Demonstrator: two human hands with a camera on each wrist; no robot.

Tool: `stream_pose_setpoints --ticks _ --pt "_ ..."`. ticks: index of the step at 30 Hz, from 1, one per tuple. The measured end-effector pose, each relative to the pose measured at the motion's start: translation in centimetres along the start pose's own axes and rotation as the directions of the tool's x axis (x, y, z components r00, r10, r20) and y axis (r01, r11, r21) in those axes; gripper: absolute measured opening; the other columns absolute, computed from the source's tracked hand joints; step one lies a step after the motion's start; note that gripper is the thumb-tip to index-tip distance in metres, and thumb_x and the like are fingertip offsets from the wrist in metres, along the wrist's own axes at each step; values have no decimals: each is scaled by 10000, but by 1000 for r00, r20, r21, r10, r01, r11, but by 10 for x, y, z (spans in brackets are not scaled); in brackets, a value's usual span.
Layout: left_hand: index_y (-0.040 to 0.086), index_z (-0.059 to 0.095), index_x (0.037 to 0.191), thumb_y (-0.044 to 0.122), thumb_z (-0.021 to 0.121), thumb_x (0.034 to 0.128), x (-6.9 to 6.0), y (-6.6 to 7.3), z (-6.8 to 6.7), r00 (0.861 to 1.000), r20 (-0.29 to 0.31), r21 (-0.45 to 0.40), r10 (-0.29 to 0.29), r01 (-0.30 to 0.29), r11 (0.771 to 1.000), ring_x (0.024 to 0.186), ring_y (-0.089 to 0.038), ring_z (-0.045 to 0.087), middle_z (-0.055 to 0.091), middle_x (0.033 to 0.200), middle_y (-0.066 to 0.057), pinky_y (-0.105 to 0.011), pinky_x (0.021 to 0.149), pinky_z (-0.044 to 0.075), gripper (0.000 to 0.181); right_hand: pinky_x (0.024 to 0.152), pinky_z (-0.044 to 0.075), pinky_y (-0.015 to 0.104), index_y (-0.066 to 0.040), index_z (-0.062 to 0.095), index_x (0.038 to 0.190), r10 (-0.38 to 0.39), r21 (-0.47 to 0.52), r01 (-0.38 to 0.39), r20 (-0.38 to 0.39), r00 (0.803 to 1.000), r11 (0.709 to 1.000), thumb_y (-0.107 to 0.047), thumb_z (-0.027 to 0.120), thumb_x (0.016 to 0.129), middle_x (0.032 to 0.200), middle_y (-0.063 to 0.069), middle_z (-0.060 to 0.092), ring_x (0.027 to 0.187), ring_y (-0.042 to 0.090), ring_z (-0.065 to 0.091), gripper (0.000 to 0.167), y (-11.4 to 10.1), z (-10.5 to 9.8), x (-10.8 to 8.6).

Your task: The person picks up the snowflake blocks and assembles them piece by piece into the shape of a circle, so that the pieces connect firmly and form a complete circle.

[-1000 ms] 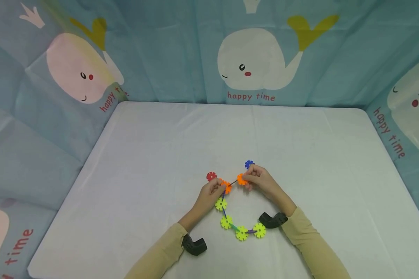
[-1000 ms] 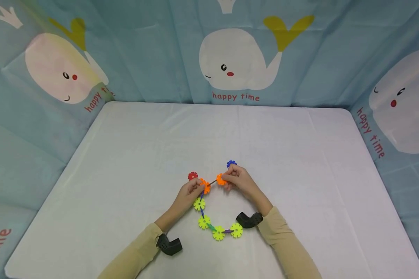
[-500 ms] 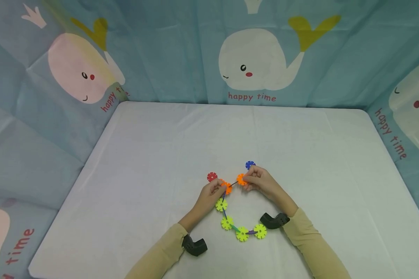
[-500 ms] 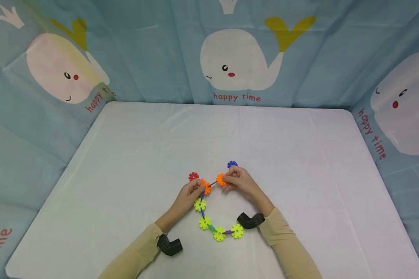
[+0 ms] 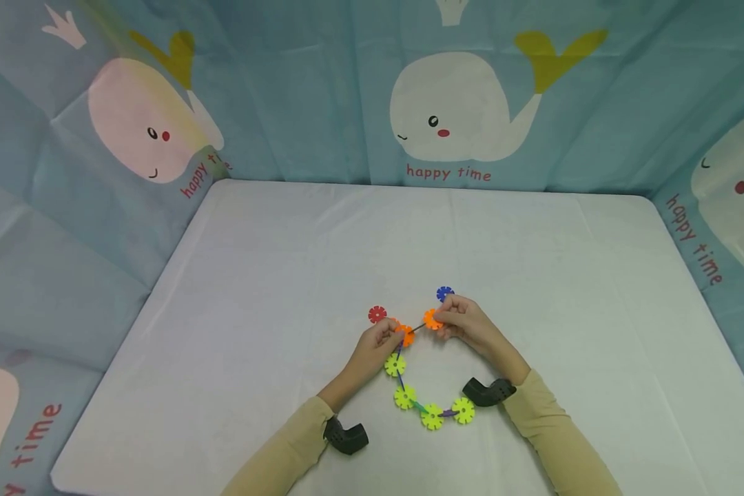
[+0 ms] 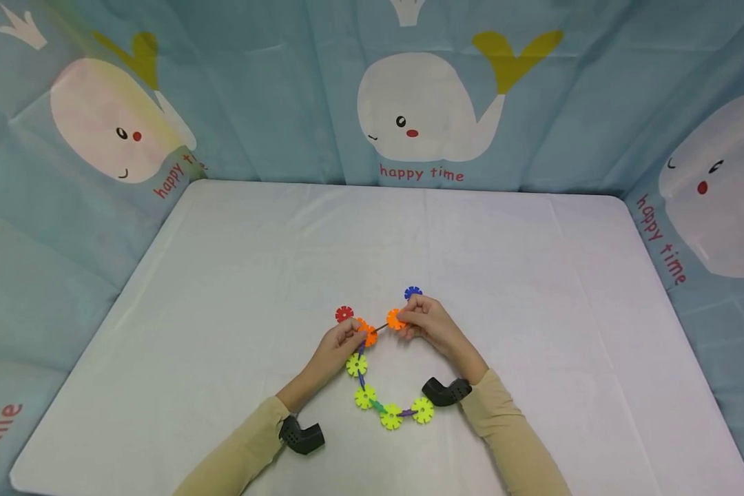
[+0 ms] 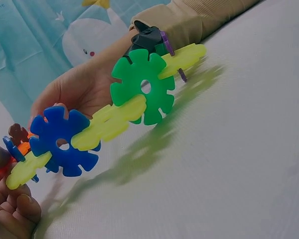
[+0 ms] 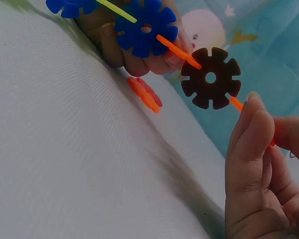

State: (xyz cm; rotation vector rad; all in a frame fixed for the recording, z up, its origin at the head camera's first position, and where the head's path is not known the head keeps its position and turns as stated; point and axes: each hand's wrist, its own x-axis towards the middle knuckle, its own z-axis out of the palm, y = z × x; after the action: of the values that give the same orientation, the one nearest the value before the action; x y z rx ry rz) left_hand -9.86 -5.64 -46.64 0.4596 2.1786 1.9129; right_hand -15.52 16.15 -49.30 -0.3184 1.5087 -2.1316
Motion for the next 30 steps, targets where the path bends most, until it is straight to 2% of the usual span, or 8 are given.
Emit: stream_pose_setpoints --ticks 8,13,18,23,27,30 --pt "-65 491 839 22 468 924 0 0 0 1000 9 7 -8 8 1000 554 -91 378 436 643 -41 -193 535 326 123 531 484 235 -15 510 809 -1 -35 3 47 999 999 61 506 872 737 51 613 561 111 584 98 5 -2 0" --pt "-63 492 826 27 471 923 -2 0 0 1000 22 18 -9 8 1000 567 -96 386 445 650 -81 -194 540 331 135 546 491 248 -11 528 801 3 -52 1 66 998 999 39 534 867 716 53 615 566 119 589 83 7 -1 -1" --pt "-54 500 820 29 486 917 -4 0 -3 1000 21 59 11 -12 998 575 -85 396 467 662 -95 -190 538 339 128 544 493 257 -39 527 764 -2 -92 7 63 998 996 27 552 859 702 71 615 564 138 594 118 10 4 3" --pt "-43 506 792 8 493 907 -4 -1 -5 999 1 54 38 -38 998 560 -71 391 481 670 -52 -193 522 340 127 546 495 276 -7 501 778 -3 -126 11 62 998 992 -6 581 852 708 99 610 563 166 595 110 13 9 7" --pt "-42 524 799 27 492 912 -1 -1 -1 997 38 75 62 -65 995 548 -54 379 472 662 -24 -196 520 335 137 552 499 316 12 516 826 7 -181 14 116 993 983 31 556 857 713 173 616 567 200 600 54 15 13 4" --pt "-43 529 825 43 494 916 0 -2 2 998 43 94 53 -57 994 530 -51 383 457 632 -13 -194 508 331 129 573 499 345 39 516 889 0 -199 34 169 986 979 40 542 862 745 238 604 590 224 605 37 17 16 3"
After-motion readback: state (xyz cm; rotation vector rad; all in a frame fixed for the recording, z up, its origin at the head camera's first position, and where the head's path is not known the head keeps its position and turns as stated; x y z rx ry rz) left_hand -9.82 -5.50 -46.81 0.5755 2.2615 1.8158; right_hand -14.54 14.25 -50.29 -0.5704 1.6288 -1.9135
